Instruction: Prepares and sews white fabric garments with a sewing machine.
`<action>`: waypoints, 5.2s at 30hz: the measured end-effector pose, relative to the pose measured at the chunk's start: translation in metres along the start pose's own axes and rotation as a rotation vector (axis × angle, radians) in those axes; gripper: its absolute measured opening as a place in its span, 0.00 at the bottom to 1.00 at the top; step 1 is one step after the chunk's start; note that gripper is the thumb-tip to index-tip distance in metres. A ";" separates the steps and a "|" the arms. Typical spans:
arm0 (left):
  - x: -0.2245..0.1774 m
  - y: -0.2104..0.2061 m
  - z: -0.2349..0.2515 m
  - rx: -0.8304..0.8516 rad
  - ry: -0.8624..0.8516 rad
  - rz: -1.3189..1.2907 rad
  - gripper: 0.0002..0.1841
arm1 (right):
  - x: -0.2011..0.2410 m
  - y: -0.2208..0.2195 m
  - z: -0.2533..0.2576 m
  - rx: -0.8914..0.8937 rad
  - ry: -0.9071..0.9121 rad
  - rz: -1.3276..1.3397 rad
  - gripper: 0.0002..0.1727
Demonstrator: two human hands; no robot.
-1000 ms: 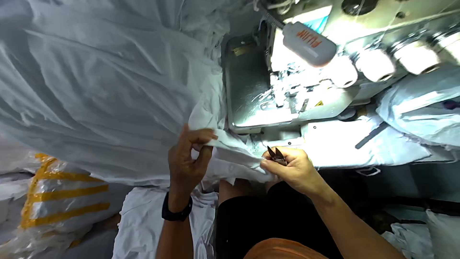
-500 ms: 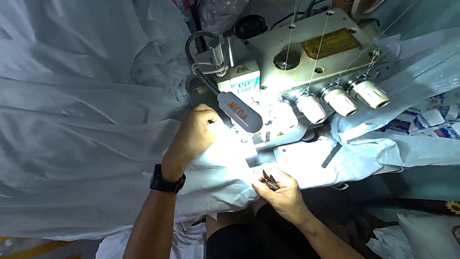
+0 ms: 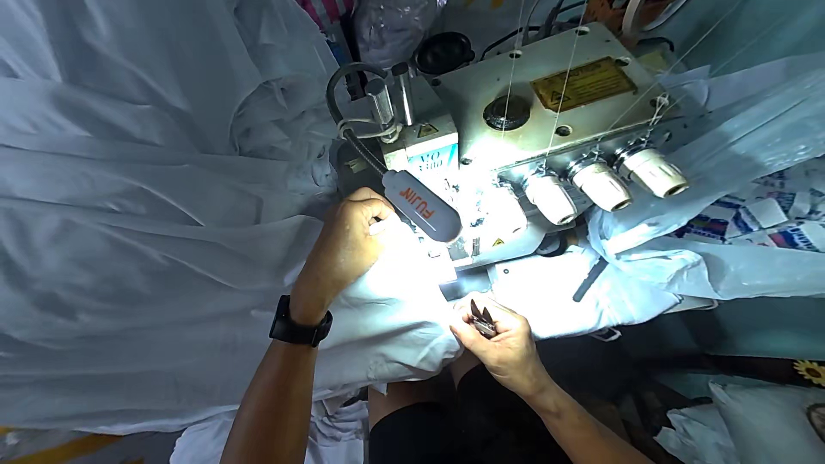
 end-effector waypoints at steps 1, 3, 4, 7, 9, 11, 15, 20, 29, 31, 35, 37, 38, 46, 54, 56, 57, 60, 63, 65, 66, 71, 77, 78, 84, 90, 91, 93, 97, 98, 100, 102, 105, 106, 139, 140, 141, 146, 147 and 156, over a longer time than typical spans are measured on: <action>0.000 0.000 -0.001 -0.005 -0.005 -0.008 0.05 | -0.002 0.000 0.000 -0.007 -0.004 -0.004 0.03; -0.003 0.001 -0.003 -0.009 -0.005 -0.026 0.05 | -0.004 0.001 0.000 -0.011 0.003 -0.003 0.04; -0.005 0.002 -0.003 -0.013 -0.007 -0.041 0.05 | -0.005 0.001 0.000 -0.011 0.010 -0.005 0.04; -0.009 0.004 -0.006 -0.025 -0.034 -0.089 0.06 | -0.012 0.004 0.000 -0.020 0.039 -0.034 0.05; -0.010 0.005 -0.008 -0.035 -0.065 -0.115 0.05 | -0.018 0.006 0.000 -0.028 0.044 -0.048 0.05; -0.012 0.005 -0.009 -0.044 -0.101 -0.126 0.05 | -0.021 0.006 0.000 -0.030 0.047 -0.045 0.05; -0.011 0.004 -0.011 -0.062 -0.142 -0.132 0.04 | -0.020 0.006 -0.003 -0.028 0.108 -0.035 0.05; -0.004 0.007 -0.019 -0.077 -0.058 -0.137 0.04 | -0.005 0.005 -0.007 0.015 0.173 -0.022 0.05; -0.001 0.019 -0.062 -0.159 0.045 -0.190 0.02 | 0.004 0.003 -0.012 0.133 0.155 0.032 0.05; 0.008 0.021 -0.094 -0.244 0.160 -0.158 0.03 | -0.002 0.003 -0.010 0.172 0.064 0.066 0.05; 0.040 -0.001 -0.152 -0.336 0.393 -0.171 0.02 | -0.020 -0.005 -0.005 0.266 -0.178 0.013 0.06; 0.055 -0.013 -0.170 -0.375 0.475 -0.217 0.02 | -0.033 -0.010 -0.005 0.308 -0.332 -0.049 0.06; 0.061 -0.017 -0.177 -0.394 0.512 -0.236 0.02 | -0.037 -0.013 -0.005 0.342 -0.372 -0.084 0.07; 0.081 -0.029 -0.190 -0.433 0.561 -0.355 0.04 | -0.041 -0.018 -0.004 0.414 -0.394 -0.145 0.11; 0.088 -0.034 -0.194 -0.437 0.544 -0.442 0.07 | -0.042 -0.021 -0.003 0.408 -0.386 -0.196 0.11; 0.090 -0.036 -0.196 -0.430 0.526 -0.470 0.08 | -0.043 -0.021 -0.004 0.420 -0.382 -0.207 0.10; 0.091 -0.036 -0.197 -0.424 0.509 -0.484 0.08 | -0.043 -0.022 -0.004 0.424 -0.376 -0.208 0.10; 0.092 -0.039 -0.200 -0.401 0.439 -0.525 0.08 | -0.042 -0.022 -0.005 0.435 -0.353 -0.220 0.09; 0.093 -0.041 -0.202 -0.399 0.401 -0.554 0.08 | -0.042 -0.022 -0.006 0.449 -0.342 -0.230 0.07; 0.092 -0.042 -0.201 -0.401 0.390 -0.555 0.09 | -0.042 -0.023 -0.007 0.464 -0.354 -0.219 0.05; 0.091 -0.041 -0.201 -0.407 0.382 -0.531 0.08 | -0.042 -0.024 -0.008 0.479 -0.356 -0.217 0.04; 0.055 -0.014 -0.174 -0.474 0.219 -0.060 0.08 | -0.025 -0.028 -0.010 0.489 -0.162 -0.184 0.09; -0.011 0.025 -0.071 -0.375 -0.251 0.236 0.09 | 0.002 -0.017 -0.008 0.183 -0.028 0.019 0.05; -0.015 0.024 -0.054 -0.335 -0.300 0.229 0.08 | 0.004 -0.013 -0.007 0.134 -0.037 0.025 0.05; 0.000 0.001 -0.009 -0.107 -0.170 0.046 0.03 | -0.004 -0.002 -0.005 0.016 -0.089 0.016 0.06; 0.003 0.004 -0.006 -0.052 -0.036 0.028 0.04 | -0.004 -0.002 -0.005 -0.003 -0.112 0.038 0.05; 0.002 0.004 -0.006 -0.044 -0.026 0.033 0.05 | -0.003 -0.001 -0.006 0.004 -0.105 0.039 0.06; -0.003 0.002 -0.001 -0.052 -0.036 0.048 0.06 | 0.002 0.000 -0.007 0.030 -0.070 0.058 0.06; -0.021 -0.006 0.020 -0.173 -0.050 0.090 0.04 | 0.012 0.004 0.001 -0.038 -0.021 0.052 0.05; -0.021 -0.007 0.024 -0.188 -0.043 0.095 0.04 | 0.013 0.004 0.004 -0.049 -0.017 0.047 0.04; -0.019 -0.009 0.026 -0.199 -0.038 0.073 0.04 | 0.013 0.003 0.007 -0.038 -0.004 0.045 0.05; -0.015 -0.011 0.022 -0.199 -0.022 0.021 0.04 | 0.012 0.002 0.006 -0.030 -0.016 0.049 0.06; -0.011 -0.014 0.015 -0.178 -0.004 -0.026 0.03 | 0.010 0.003 0.004 -0.042 -0.028 0.057 0.06; -0.012 -0.013 0.014 -0.175 -0.001 -0.030 0.03 | 0.009 0.002 0.004 -0.033 -0.028 0.057 0.06; -0.008 0.010 -0.055 -0.441 -0.054 0.348 0.16 | -0.005 0.009 0.007 0.025 -0.105 -0.031 0.03; -0.016 0.002 -0.060 -0.452 -0.108 0.310 0.14 | -0.008 0.009 0.008 0.023 -0.106 -0.040 0.04; -0.023 -0.006 -0.063 -0.460 -0.162 0.261 0.12 | -0.010 0.009 0.009 0.013 -0.106 -0.046 0.05; -0.026 -0.046 -0.065 -0.294 -0.193 0.186 0.14 | -0.028 0.006 0.013 0.038 -0.094 -0.003 0.05; -0.022 -0.052 -0.064 -0.272 -0.175 0.244 0.17 | -0.032 0.005 0.014 0.070 -0.109 0.018 0.07; -0.016 -0.040 -0.091 -0.540 -0.243 0.011 0.08 | -0.038 0.008 0.014 0.061 -0.162 0.328 0.10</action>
Point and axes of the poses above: each hand's wrist, its own z-axis towards the middle knuckle, its own y-axis out of the back of the hand, x = y × z, the point moved 7 cm from there along z, towards the middle knuckle, and after that the axes turned 1 degree about -y, right-handed, at the moved point
